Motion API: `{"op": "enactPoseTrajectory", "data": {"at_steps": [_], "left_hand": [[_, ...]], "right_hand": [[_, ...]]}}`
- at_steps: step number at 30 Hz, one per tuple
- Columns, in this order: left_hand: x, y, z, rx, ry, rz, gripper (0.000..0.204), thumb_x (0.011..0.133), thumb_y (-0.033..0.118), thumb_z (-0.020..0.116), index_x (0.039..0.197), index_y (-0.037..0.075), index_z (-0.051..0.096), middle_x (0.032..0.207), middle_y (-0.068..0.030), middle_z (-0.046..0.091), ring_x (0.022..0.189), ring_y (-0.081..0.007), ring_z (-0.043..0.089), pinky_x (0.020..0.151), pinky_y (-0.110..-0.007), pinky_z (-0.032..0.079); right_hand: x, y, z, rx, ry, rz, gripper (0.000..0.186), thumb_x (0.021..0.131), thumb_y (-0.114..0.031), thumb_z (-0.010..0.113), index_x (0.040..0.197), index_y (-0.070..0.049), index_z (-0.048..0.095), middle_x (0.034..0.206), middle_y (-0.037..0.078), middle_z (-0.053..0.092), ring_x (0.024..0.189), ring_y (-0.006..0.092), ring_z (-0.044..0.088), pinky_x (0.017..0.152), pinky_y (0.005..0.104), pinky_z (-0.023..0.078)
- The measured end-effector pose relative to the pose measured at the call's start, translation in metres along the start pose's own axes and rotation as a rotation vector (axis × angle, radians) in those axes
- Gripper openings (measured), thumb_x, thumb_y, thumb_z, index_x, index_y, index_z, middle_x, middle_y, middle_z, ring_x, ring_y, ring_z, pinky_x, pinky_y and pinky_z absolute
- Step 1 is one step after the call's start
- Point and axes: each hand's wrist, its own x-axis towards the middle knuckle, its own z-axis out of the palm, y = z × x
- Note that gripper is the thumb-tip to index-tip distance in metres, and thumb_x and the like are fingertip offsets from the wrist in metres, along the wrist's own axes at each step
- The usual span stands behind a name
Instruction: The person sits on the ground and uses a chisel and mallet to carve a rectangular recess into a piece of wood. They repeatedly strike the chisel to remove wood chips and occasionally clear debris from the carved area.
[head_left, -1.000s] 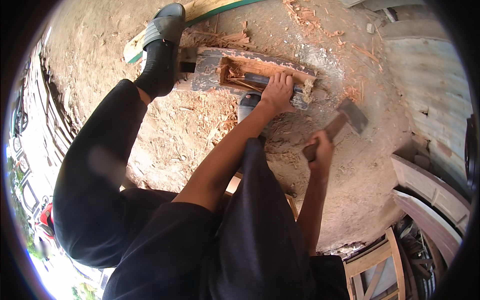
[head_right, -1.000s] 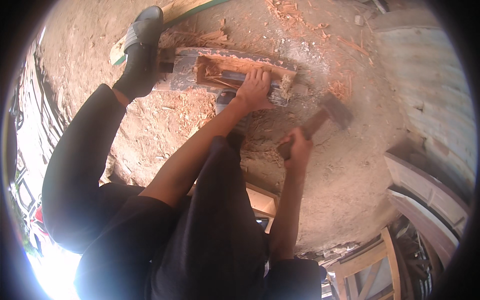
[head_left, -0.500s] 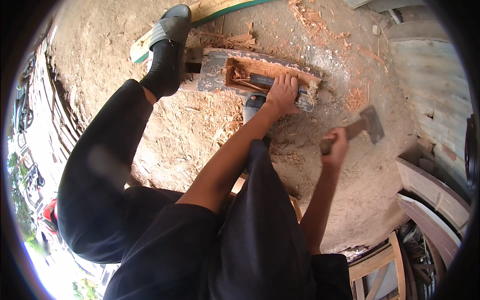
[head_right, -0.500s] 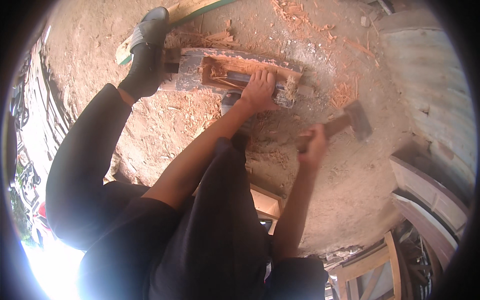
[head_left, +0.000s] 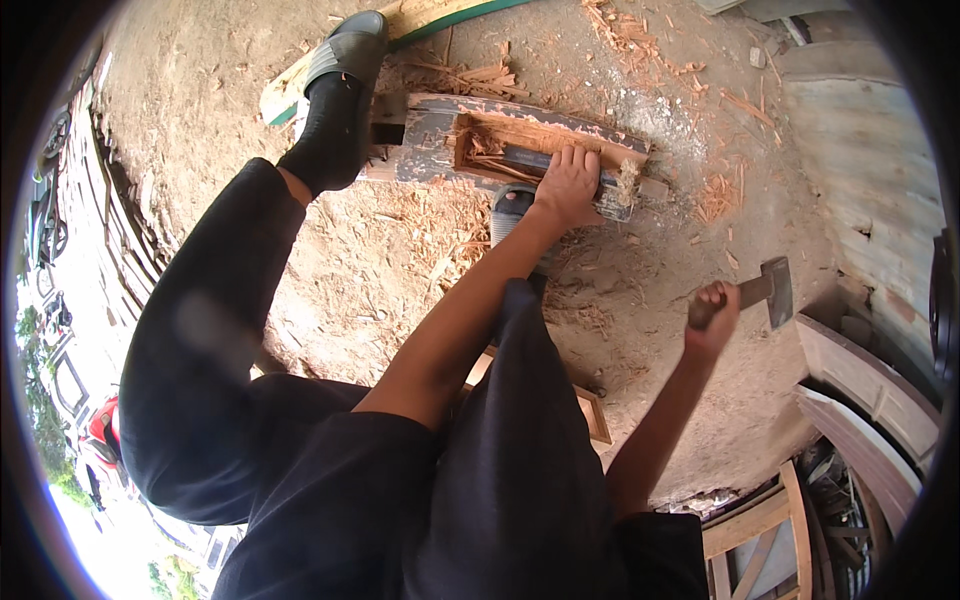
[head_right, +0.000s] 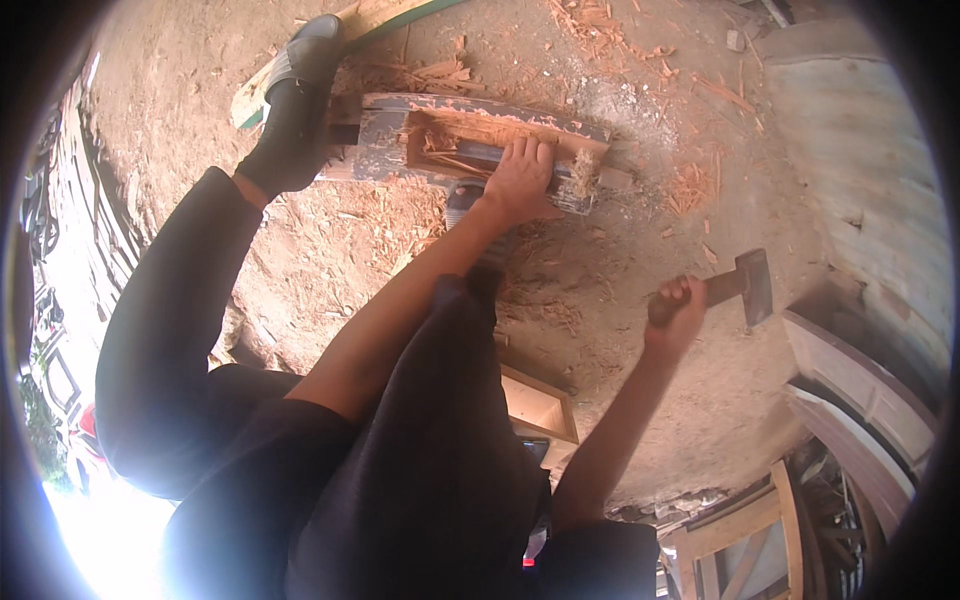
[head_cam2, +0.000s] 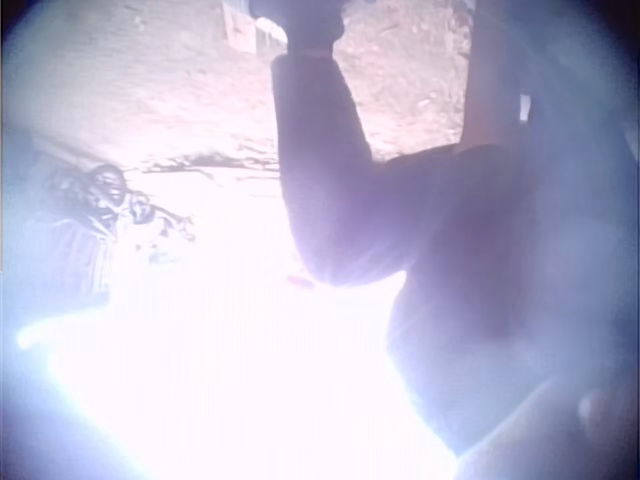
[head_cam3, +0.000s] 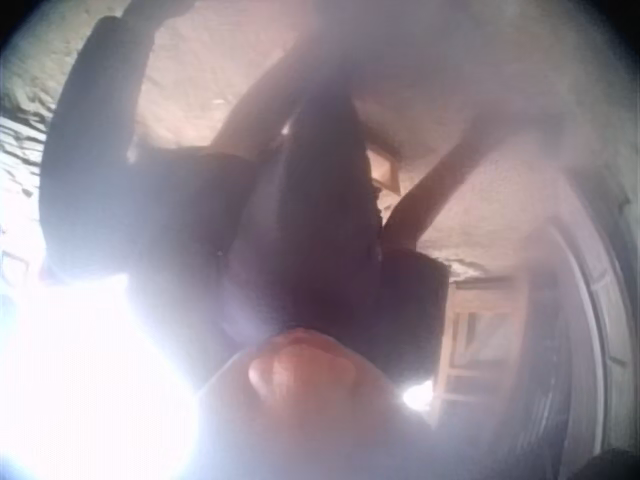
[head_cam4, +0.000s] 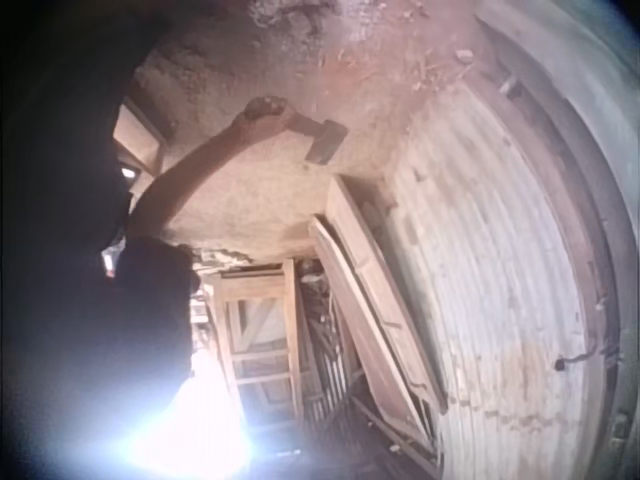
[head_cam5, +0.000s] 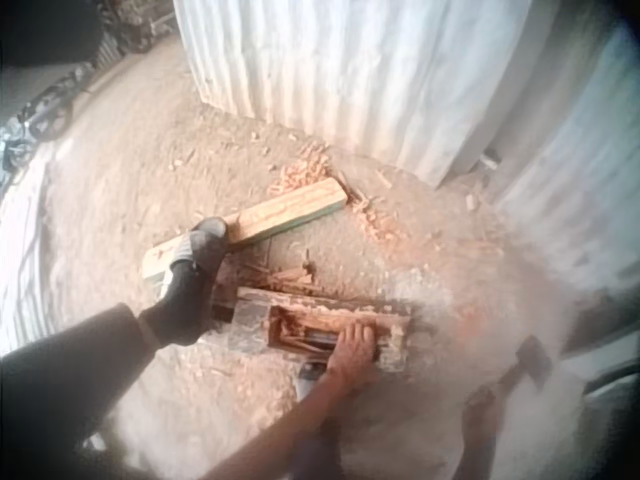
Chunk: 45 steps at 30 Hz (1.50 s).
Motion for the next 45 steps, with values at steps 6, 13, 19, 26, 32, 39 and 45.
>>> {"op": "enactPoseTrajectory", "data": {"at_steps": [6, 13, 19, 26, 32, 39, 45], "left_hand": [[0.000, -0.002, -0.002, 0.009, -0.022, -0.012, 0.082, 0.060, 0.047, 0.079, 0.113, -0.003, 0.042, 0.111, -0.0154, 0.048, 0.111, -0.0294, 0.044, 0.098, -0.038, 0.035], [-0.005, -0.006, 0.002, 0.026, 0.027, 0.006, 0.084, 0.058, 0.050, 0.081, 0.111, -0.002, 0.044, 0.108, -0.0142, 0.049, 0.108, -0.0285, 0.046, 0.096, -0.037, 0.036], [0.003, 0.005, 0.000, 0.087, 0.006, 0.015, 0.086, 0.057, 0.053, 0.081, 0.112, -0.002, 0.044, 0.108, -0.0135, 0.049, 0.107, -0.0275, 0.046, 0.096, -0.037, 0.037], [-0.003, -0.005, 0.004, 0.139, 0.009, 0.005, 0.086, 0.058, 0.054, 0.080, 0.112, -0.003, 0.044, 0.108, -0.0143, 0.049, 0.108, -0.0281, 0.046, 0.095, -0.038, 0.037], [-0.011, -0.002, 0.003, 0.149, 0.102, 0.085, 0.080, 0.064, 0.051, 0.077, 0.112, -0.004, 0.044, 0.106, -0.0147, 0.048, 0.105, -0.0289, 0.047, 0.094, -0.038, 0.038], [-0.005, 0.001, 0.015, 0.270, 0.083, 0.052, 0.088, 0.063, 0.055, 0.075, 0.119, -0.004, 0.042, 0.107, -0.0118, 0.049, 0.105, -0.0264, 0.046, 0.093, -0.037, 0.037], [-0.005, -0.009, 0.017, 0.357, 0.129, 0.048, 0.079, 0.065, 0.050, 0.076, 0.114, -0.002, 0.044, 0.106, -0.0108, 0.049, 0.103, -0.0248, 0.046, 0.090, -0.036, 0.038]], "right_hand": [[-0.059, 0.076, 0.048, -0.348, -0.406, 0.414, 0.008, 0.082, -0.009, 0.058, 0.084, -0.004, 0.053, 0.061, 0.003, 0.050, 0.049, 0.0127, 0.049, 0.045, 0.0287, 0.043], [-0.037, 0.011, 0.000, -0.145, -0.257, 0.242, 0.012, 0.082, -0.013, 0.058, 0.074, -0.008, 0.050, 0.058, 0.001, 0.049, 0.046, 0.0101, 0.049, 0.040, 0.0235, 0.038], [-0.007, 0.057, 0.028, -0.189, -0.014, -0.092, 0.012, 0.082, -0.012, 0.057, 0.076, -0.005, 0.050, 0.064, 0.004, 0.052, 0.051, 0.0101, 0.051, 0.047, 0.0260, 0.043], [-0.047, 0.055, 0.023, -0.438, -0.426, 0.292, 0.011, 0.082, -0.011, 0.062, 0.085, -0.003, 0.054, 0.059, 0.003, 0.053, 0.047, 0.0118, 0.051, 0.043, 0.0269, 0.044], [-0.024, -0.013, -0.030, 0.019, -0.203, 0.108, 0.010, 0.082, -0.014, 0.058, 0.082, -0.005, 0.053, 0.062, 0.000, 0.049, 0.053, 0.0087, 0.049, 0.046, 0.0230, 0.040], [-0.050, 0.087, 0.053, -0.331, -0.156, 0.173, 0.011, 0.084, -0.012, 0.056, 0.082, -0.002, 0.051, 0.063, 0.002, 0.049, 0.054, 0.0108, 0.051, 0.050, 0.0247, 0.043], [-0.061, 0.043, 0.034, -0.408, -0.401, 0.372, 0.013, 0.083, -0.012, 0.061, 0.084, -0.003, 0.052, 0.062, 0.002, 0.049, 0.048, 0.0099, 0.050, 0.043, 0.0260, 0.044]]}}
